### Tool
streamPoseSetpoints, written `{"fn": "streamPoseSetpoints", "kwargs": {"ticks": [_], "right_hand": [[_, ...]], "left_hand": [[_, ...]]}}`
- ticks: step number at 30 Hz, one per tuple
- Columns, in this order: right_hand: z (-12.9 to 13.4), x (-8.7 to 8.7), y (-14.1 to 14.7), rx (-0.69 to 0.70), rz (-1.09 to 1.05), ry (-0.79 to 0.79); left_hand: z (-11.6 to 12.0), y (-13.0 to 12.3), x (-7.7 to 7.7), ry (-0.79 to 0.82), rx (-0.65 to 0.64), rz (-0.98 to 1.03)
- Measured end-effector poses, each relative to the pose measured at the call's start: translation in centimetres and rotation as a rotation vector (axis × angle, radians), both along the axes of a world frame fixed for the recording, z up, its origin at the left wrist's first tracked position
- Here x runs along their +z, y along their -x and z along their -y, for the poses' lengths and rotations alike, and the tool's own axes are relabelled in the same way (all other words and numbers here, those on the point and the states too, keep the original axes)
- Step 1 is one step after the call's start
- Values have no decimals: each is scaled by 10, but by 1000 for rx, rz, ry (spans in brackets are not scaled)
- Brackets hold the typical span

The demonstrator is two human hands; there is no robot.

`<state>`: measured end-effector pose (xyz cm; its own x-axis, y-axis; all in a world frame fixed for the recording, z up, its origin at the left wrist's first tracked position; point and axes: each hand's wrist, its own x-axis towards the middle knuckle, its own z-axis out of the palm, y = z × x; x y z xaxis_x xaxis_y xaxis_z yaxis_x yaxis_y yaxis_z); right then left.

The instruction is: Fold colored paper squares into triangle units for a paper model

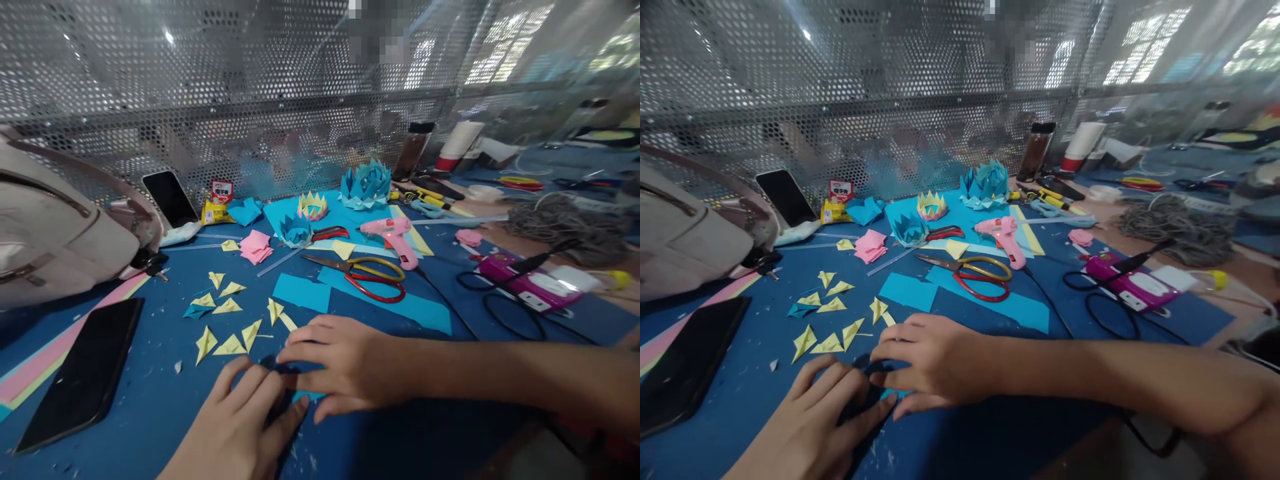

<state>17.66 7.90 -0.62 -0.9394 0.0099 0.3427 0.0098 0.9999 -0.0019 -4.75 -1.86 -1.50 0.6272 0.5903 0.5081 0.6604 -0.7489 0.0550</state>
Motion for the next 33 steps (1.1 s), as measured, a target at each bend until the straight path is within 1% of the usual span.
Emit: {"fn": "streamPoseSetpoints", "kwargs": {"ticks": [2,6,8,10,12,15,18,20,23,25,28,30,33], "right_hand": [[3,1,-6,-43,20,0],[7,6,-30,-164,97,32],[9,9,-40,-198,130,34],[10,13,-44,-206,139,29],[10,17,-42,-189,128,34],[6,19,-31,-150,100,85],[0,18,-19,-185,111,127],[-2,17,-12,-190,123,164],[-4,19,-7,-172,121,289],[-5,21,-4,-190,118,404],[-7,22,-2,-269,89,667],[-8,20,-1,-303,64,805],[-7,14,-2,-290,-6,921]], "left_hand": [[3,1,-7,8,-4,0],[6,5,-16,42,-32,8],[6,7,-16,80,-41,19],[5,5,-13,125,-36,65],[5,1,-6,201,-19,120],[5,-7,3,365,43,165],[1,-14,9,507,120,190],[-3,-18,9,542,154,212],[-8,-20,7,563,191,247],[-11,-22,5,582,208,279],[-15,-22,4,619,234,343],[-17,-22,4,658,259,406],[-18,-21,9,747,275,539]]}}
